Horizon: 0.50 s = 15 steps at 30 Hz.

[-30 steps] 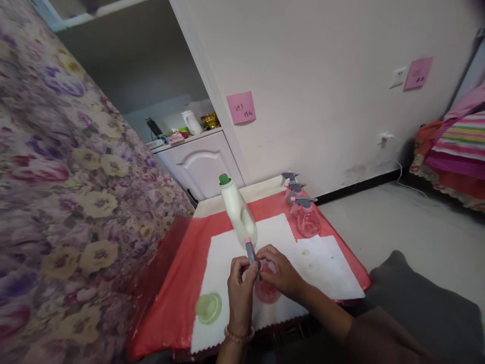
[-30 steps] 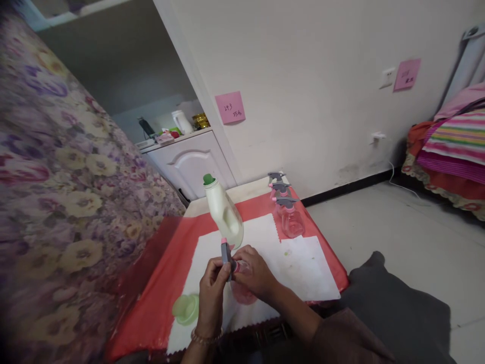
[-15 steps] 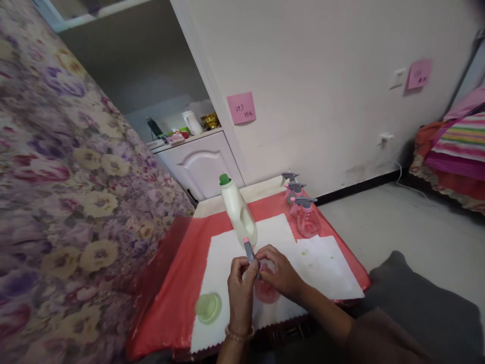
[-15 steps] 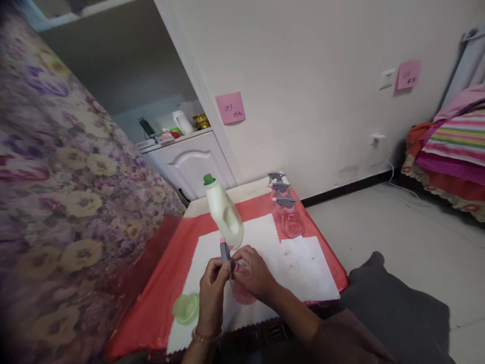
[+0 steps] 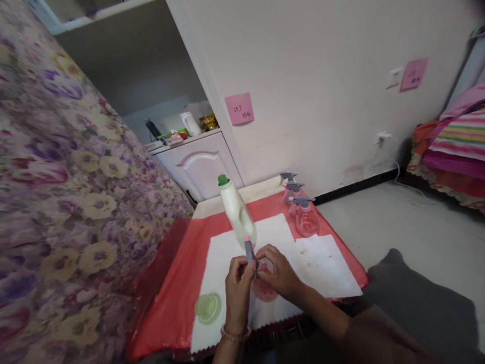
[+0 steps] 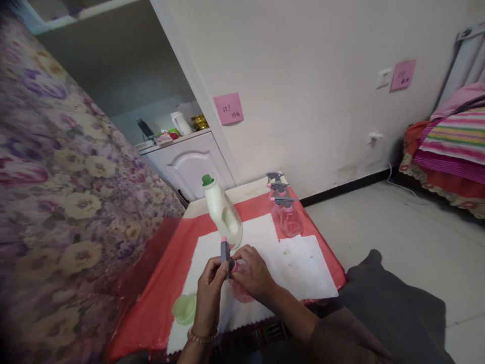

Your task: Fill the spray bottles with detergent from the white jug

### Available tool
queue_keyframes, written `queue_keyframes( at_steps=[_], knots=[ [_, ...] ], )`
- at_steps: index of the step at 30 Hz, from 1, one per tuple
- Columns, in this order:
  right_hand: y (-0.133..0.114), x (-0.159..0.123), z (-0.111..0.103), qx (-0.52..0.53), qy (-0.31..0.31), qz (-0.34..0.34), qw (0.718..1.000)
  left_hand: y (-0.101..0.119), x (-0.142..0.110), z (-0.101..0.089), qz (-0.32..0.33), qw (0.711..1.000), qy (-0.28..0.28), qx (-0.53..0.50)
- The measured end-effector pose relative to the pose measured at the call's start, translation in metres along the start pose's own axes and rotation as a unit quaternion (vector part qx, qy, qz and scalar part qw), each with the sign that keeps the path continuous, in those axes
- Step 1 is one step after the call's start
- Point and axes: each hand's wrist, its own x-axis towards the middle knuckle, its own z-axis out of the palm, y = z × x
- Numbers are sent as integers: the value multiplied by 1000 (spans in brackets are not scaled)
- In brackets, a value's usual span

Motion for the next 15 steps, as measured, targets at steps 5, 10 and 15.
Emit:
queue_keyframes(
  at_steps=[5, 10, 15],
  knots=[
    [0, -3, 7, -7, 20, 20, 1000, 6, -2, 3, -6, 1000, 15, 5],
    [-1, -1, 3, 4, 7, 25, 1000, 5, -1, 4, -4, 1000, 17, 2],
    [4, -6, 9, -16, -15, 52, 998, -2, -1, -1, -2, 999, 4, 34]
  ],
)
